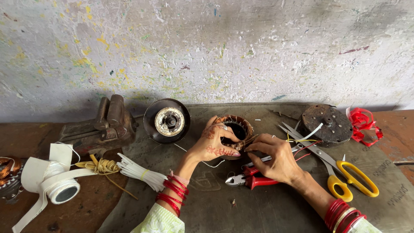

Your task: The person repairs a ceiling fan motor by threading wires through the stator, stripping wire insulation with pliers, and organizing the internal wiring by hand.

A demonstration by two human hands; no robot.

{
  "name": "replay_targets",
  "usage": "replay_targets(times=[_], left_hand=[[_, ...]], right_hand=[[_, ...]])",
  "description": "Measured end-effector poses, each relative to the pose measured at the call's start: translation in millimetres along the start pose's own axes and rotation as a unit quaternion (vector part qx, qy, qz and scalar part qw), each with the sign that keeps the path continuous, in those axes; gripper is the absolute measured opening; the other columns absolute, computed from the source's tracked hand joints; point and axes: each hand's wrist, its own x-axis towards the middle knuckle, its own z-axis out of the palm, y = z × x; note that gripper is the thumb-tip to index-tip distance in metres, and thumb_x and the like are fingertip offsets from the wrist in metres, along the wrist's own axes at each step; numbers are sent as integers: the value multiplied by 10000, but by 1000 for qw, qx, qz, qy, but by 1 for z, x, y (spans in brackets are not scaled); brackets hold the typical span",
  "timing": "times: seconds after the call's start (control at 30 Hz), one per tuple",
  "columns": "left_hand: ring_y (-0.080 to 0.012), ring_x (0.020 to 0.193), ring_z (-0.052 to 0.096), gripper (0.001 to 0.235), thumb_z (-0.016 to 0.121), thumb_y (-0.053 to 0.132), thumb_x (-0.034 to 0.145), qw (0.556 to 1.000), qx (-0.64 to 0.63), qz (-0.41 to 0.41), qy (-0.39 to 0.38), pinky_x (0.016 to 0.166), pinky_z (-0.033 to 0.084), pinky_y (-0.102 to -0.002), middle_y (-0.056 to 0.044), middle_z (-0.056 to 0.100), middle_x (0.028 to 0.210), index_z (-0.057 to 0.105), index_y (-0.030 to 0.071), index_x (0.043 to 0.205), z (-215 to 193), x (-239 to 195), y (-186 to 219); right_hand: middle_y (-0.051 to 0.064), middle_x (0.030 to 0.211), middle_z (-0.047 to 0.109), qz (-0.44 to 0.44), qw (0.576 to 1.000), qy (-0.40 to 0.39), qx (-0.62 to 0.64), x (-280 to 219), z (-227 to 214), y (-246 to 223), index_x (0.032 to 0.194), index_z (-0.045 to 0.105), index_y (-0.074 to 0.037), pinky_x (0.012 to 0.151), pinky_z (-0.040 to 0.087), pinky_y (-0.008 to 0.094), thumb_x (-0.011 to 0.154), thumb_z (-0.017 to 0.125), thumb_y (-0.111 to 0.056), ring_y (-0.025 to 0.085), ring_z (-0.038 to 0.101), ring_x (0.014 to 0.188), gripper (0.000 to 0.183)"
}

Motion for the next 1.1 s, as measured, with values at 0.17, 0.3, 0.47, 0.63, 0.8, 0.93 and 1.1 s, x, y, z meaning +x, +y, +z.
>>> replay_targets(times=[0.17,0.3,0.47,0.63,0.8,0.93,1.1], left_hand=[[-249,1307,542,430,947,402,609,1000,-13,12,-13,1256,155,-453,-54,726,1106,836,164,949,-5,0,-10],[-271,1290,494,467,944,405,572,1000,-22,-18,-10,1174,309,-420,-38,708,1133,835,196,976,-7,-1,-7],[-291,1295,480,460,955,348,575,999,-25,-23,-14,1160,323,-429,-45,727,1129,837,182,987,-10,-1,1],[-300,1310,471,487,960,337,567,999,-26,-37,-19,1147,333,-435,-52,720,1169,834,188,1013,-12,-2,8],[-311,1319,450,502,962,343,561,998,-37,-39,-13,1139,332,-445,-72,668,1246,834,193,1022,-11,-2,9],[-304,1332,457,495,954,347,577,998,-22,-59,-29,1165,328,-443,-72,710,1240,834,192,1033,-11,-2,9],[-320,1327,439,491,956,343,578,999,-31,-26,-4,1130,321,-460,-83,666,1300,836,182,1027,-11,-2,10]], right_hand=[[91,780,680,-38,997,-59,-33,-8,0,-2,1032,768,-49,548,524,363,700,720,-119,231,649,594,343],[31,605,626,-104,986,-88,-91,-14,7,-4,1114,753,-67,489,473,354,724,731,-169,184,568,479,404],[-3,594,616,-145,981,-15,-131,-17,10,-7,1140,733,-59,480,458,328,769,712,-162,149,541,452,386],[8,599,624,-112,984,-18,-136,-16,10,-10,1165,717,-52,485,471,342,759,721,-178,169,577,470,425],[13,572,618,-103,985,-33,-135,-15,10,-12,1182,716,-49,479,470,347,757,720,-165,176,576,453,440],[14,570,614,-91,987,-28,-131,-14,9,-14,1188,710,-50,493,472,348,756,715,-157,182,583,461,445],[25,570,627,-86,987,-45,-128,-13,9,-14,1187,715,-39,490,472,358,732,733,-163,199,584,457,472]])
